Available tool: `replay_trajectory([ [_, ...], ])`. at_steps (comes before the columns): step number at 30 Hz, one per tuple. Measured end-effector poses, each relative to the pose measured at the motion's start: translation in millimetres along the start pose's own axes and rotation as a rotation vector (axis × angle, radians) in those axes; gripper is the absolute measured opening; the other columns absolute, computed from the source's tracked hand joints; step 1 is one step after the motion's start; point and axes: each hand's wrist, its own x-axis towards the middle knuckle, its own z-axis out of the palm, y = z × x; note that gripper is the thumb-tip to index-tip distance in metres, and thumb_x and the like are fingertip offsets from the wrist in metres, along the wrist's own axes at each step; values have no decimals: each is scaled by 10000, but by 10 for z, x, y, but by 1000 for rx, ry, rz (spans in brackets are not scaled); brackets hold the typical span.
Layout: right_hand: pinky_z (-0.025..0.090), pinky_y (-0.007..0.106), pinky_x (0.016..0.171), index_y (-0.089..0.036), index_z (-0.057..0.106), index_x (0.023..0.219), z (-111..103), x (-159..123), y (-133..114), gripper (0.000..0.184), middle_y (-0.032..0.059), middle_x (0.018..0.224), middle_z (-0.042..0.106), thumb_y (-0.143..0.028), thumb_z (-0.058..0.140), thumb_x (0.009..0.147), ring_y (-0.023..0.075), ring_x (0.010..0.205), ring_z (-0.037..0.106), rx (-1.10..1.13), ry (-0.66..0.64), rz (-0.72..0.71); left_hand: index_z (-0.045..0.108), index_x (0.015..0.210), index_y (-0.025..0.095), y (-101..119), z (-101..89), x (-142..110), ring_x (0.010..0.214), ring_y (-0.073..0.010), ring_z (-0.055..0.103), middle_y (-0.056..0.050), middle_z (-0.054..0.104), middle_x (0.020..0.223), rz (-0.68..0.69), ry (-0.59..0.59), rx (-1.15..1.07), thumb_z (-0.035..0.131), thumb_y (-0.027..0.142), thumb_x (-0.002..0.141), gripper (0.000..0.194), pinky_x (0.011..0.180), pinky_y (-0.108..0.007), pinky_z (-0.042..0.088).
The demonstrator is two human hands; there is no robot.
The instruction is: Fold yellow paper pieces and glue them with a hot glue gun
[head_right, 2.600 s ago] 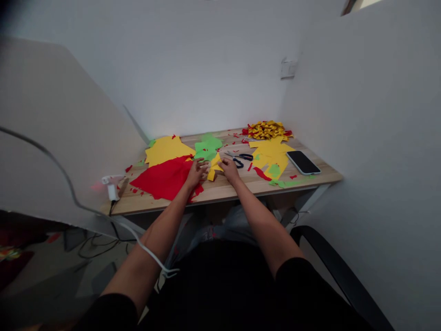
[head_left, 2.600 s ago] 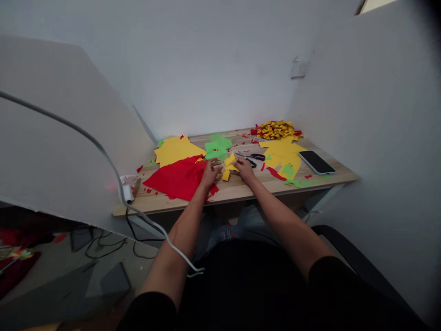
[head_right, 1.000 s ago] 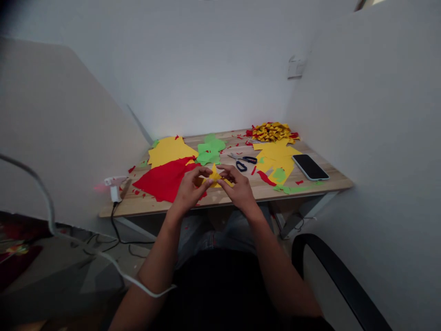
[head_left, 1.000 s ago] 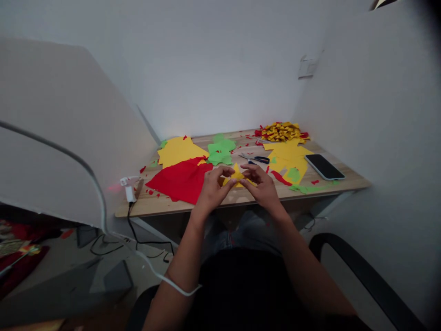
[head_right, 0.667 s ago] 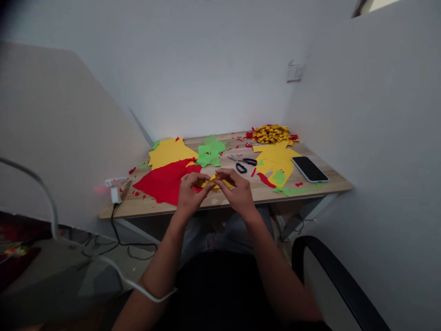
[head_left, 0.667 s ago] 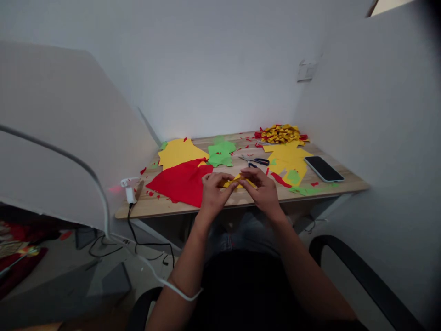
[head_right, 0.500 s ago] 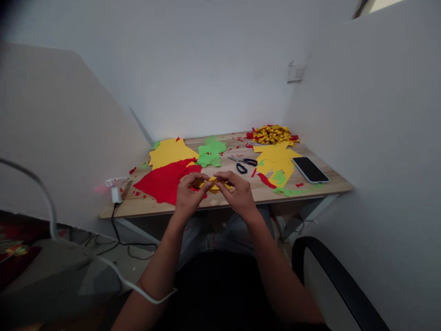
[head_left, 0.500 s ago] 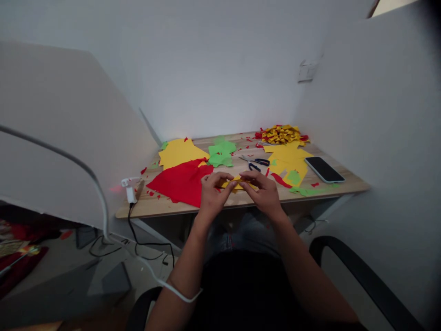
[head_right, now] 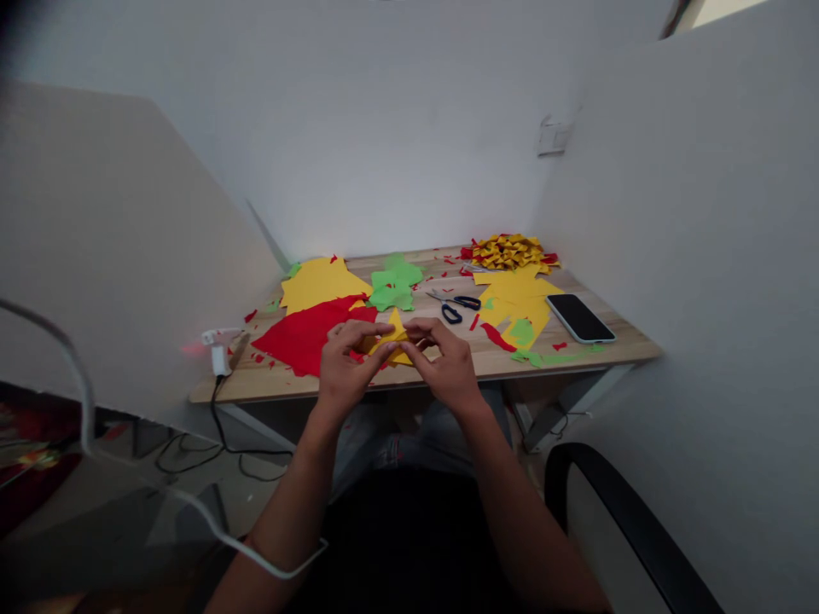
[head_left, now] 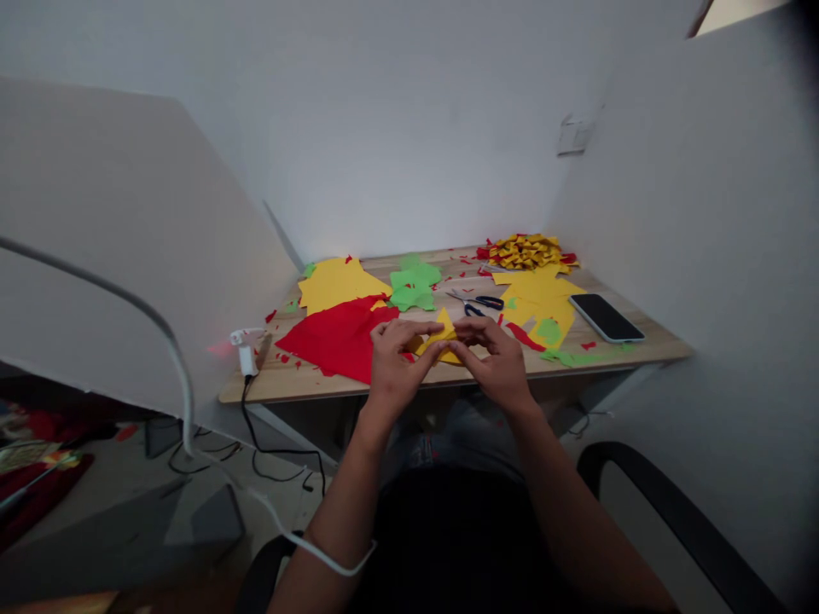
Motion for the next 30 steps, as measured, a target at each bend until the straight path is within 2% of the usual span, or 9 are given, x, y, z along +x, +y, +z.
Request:
replay_trajectory([
  [4,604,267,706,-240,670,980,-2,-6,-23,133,8,888,729,-247,730,861,143,768,706,13,41,-6,754,963,266,89,-19,-6,931,-213,687,-15,786,973,5,-12,38,796,321,839,143,963,-433,374],
  [8,606,266,764,-234,677,911,-14,-6,-46,61,1,854,720,-234,725,872,142,805,717,33,70,1,757,893,257,98,0,-13,922,-222,697,-12,789,933,-71,-10,45,842,323,783,154,980,-446,363],
  [14,604,233,769,-254,687,1120,-79,11,-76,220,20,1050,747,-202,678,906,131,908,722,33,-157,-12,781,898,257,89,-19,-11,897,-222,691,-31,790,907,-125,23,7,812,286,806,102,975,-460,410],
  [17,596,225,751,-245,710,1045,-112,28,-104,151,6,962,759,-182,655,919,119,847,723,21,-156,-46,785,869,246,109,-30,-9,886,-216,695,-35,787,880,-134,14,-48,793,301,815,77,945,-432,458],
  [20,588,242,736,-237,736,940,-174,56,-130,113,5,883,766,-165,655,911,131,823,727,-13,-186,-96,779,854,221,105,-20,-5,828,-194,708,-44,785,860,-178,-22,-208,766,310,822,96,818,-349,525],
  [24,579,276,770,-270,772,999,-271,80,-122,177,8,928,788,-164,662,911,143,851,731,-54,-272,-138,776,840,206,70,-6,7,797,-183,715,-49,784,844,-226,-78,-338,761,323,810,122,725,-291,539],
  [26,574,274,761,-282,780,1004,-288,77,-115,195,3,918,792,-157,667,906,142,836,731,-59,-259,-147,776,841,207,59,-10,10,811,-188,718,-54,785,852,-231,-116,-339,755,337,819,134,737,-296,545],
  [30,556,253,700,-266,778,910,-256,74,-153,190,0,844,769,-116,663,890,136,796,715,-61,-110,-152,781,964,241,59,-32,-4,940,-214,710,-61,783,980,-182,-161,-251,789,343,804,190,836,-342,546],
])
